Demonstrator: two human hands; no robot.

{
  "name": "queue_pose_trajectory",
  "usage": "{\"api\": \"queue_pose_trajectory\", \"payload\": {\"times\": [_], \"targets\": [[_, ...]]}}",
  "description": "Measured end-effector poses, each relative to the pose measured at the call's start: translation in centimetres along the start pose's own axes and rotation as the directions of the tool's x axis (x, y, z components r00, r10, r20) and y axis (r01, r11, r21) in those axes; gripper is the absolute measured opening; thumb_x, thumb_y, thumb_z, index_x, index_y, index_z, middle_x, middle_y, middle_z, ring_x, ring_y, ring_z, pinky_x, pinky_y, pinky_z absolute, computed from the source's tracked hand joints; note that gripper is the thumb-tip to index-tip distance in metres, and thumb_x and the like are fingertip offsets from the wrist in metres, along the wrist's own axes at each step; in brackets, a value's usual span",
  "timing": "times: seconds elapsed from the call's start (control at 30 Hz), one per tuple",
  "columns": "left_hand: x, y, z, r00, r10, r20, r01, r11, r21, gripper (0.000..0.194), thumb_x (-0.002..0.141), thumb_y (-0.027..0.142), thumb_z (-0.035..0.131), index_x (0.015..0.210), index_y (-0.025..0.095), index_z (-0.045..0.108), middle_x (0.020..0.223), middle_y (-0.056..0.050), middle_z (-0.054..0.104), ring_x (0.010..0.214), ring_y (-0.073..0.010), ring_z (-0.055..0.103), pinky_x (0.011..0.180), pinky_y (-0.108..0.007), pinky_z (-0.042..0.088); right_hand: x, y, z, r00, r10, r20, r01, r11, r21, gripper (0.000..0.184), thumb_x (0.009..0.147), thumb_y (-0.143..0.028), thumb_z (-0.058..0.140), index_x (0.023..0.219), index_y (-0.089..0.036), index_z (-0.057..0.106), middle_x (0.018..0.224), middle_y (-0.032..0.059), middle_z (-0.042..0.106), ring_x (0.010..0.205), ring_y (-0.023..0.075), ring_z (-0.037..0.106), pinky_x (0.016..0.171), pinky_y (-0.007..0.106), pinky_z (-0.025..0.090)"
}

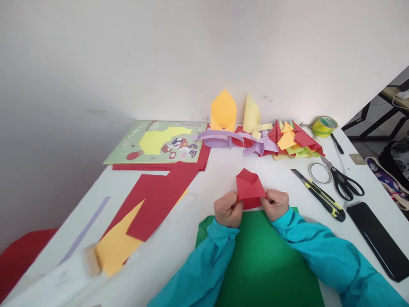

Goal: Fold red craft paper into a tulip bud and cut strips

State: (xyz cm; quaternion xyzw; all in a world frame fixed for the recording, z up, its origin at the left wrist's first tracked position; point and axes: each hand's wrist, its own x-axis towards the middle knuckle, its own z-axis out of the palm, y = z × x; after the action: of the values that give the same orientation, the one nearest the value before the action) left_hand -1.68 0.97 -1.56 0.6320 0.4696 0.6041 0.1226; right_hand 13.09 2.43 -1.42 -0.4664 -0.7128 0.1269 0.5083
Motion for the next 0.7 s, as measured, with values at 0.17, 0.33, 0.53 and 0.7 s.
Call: {"api": "queue_pose_trajectory", "payload": {"times": [0.17,0.33,0.53,0.7], "targets": [[0.26,0.42,-0.22,0.997,0.068,0.046,-0.069,0.997,0.021,0.037,0.069,0.002,0.049,0.050,0.019,0.022,0.050,0.006,0.022,0.043,-0.0062,0.023,0.040,-0.024,0.018,0.22,-0.17,-0.13,0.999,-0.025,-0.032,0.025,1.000,-0.008,0.037,0.069,-0.013,0.050,0.044,-0.020,0.024,0.040,-0.0079,0.024,0.039,0.0059,0.023,0.038,0.021,0.019],[0.18,0.76,-0.32,0.990,0.134,0.040,-0.135,0.990,0.046,0.039,0.062,-0.003,0.049,0.052,0.019,0.019,0.052,0.006,0.020,0.044,-0.0070,0.018,0.040,-0.026,0.014,0.09,-0.16,-0.08,0.994,-0.003,-0.109,0.002,1.000,-0.012,0.036,0.069,-0.014,0.057,0.046,-0.020,0.029,0.041,-0.0087,0.031,0.038,0.0052,0.027,0.039,0.020,0.024],[0.05,0.59,-0.14,0.988,0.150,0.022,-0.151,0.985,0.088,0.040,0.058,-0.006,0.047,0.053,0.021,0.017,0.053,0.006,0.019,0.046,-0.0085,0.017,0.042,-0.028,0.013,0.45,-0.18,-0.24,0.992,-0.111,-0.052,0.109,0.994,-0.032,0.035,0.070,-0.009,0.050,0.046,-0.021,0.027,0.041,-0.0077,0.029,0.039,0.0069,0.027,0.040,0.022,0.023],[0.14,0.02,-0.06,0.984,0.177,0.013,-0.177,0.971,0.164,0.042,0.059,-0.006,0.048,0.054,0.021,0.017,0.054,0.006,0.016,0.047,-0.0092,0.014,0.043,-0.029,0.012,0.63,-0.11,-0.23,0.979,-0.204,0.003,0.204,0.978,-0.049,0.035,0.070,-0.007,0.049,0.047,-0.021,0.027,0.042,-0.0071,0.028,0.042,0.0088,0.027,0.044,0.024,0.023]]}}
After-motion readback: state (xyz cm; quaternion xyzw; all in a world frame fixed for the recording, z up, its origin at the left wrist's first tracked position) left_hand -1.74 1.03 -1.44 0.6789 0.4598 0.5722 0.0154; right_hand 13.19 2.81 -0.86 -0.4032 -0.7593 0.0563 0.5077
